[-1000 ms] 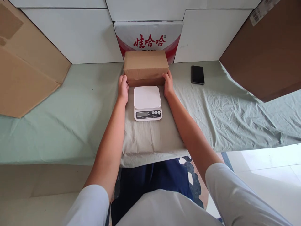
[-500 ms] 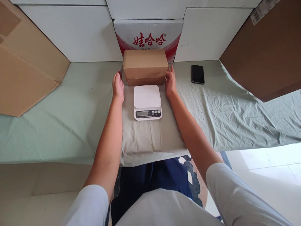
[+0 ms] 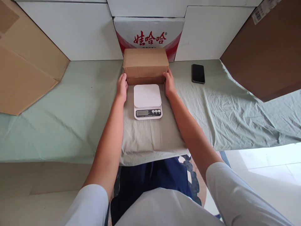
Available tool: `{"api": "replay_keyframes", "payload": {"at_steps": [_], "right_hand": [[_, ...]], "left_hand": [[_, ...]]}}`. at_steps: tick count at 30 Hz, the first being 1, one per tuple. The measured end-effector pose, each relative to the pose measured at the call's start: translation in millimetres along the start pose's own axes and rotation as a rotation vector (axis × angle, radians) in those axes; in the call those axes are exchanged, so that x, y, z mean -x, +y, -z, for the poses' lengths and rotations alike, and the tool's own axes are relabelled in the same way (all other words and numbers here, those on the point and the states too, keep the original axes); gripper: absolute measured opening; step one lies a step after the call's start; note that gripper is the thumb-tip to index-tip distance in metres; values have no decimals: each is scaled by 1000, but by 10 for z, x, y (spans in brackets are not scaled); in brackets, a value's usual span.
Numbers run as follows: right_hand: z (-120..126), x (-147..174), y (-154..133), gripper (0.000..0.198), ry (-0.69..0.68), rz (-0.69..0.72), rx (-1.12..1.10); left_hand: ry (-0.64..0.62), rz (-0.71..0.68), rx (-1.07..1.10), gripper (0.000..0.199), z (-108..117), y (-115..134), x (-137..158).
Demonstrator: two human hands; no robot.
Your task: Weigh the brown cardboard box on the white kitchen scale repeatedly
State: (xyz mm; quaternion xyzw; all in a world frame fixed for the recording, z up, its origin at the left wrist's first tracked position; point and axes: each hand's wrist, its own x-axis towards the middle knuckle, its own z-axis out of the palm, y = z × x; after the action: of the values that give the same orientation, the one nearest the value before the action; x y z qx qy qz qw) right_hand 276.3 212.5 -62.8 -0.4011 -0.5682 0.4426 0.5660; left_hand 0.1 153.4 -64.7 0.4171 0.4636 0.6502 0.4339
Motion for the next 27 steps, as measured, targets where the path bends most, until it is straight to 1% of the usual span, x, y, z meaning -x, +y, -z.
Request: {"api": "replay_keyframes", "payload": {"at_steps": [3,5,8,10,13,16,19,22,25,27], "right_hand": [[-43,55,-80,52,21,3,-44],[-54,75,-104,51,36,8,-35],[-54,78,-118,56,41,-14,-20],[-52,61,-128,60,37,-2,-22],[-54,25,-177,65,32,42,-9],[-62,31,-305,68,39,70,16],[-57,147,-528,70,33,103,34],[0,427,-792,76,19,142,52],[116,861,-977,88,-15,151,96],[192,1174,-1006,96,-46,151,83]], "left_hand": [[-1,-5,2,75,-21,-16,6],[-1,-2,-13,75,-17,-20,8],[8,-25,-53,78,16,-19,8],[27,-59,-69,79,53,-7,7],[34,-105,-63,79,99,65,19],[14,-161,-56,77,100,233,93],[18,-205,-63,75,66,473,283],[25,-221,-63,73,55,670,608],[-4,-241,-79,73,93,723,1007],[-29,-239,-110,74,120,682,1242]]}}
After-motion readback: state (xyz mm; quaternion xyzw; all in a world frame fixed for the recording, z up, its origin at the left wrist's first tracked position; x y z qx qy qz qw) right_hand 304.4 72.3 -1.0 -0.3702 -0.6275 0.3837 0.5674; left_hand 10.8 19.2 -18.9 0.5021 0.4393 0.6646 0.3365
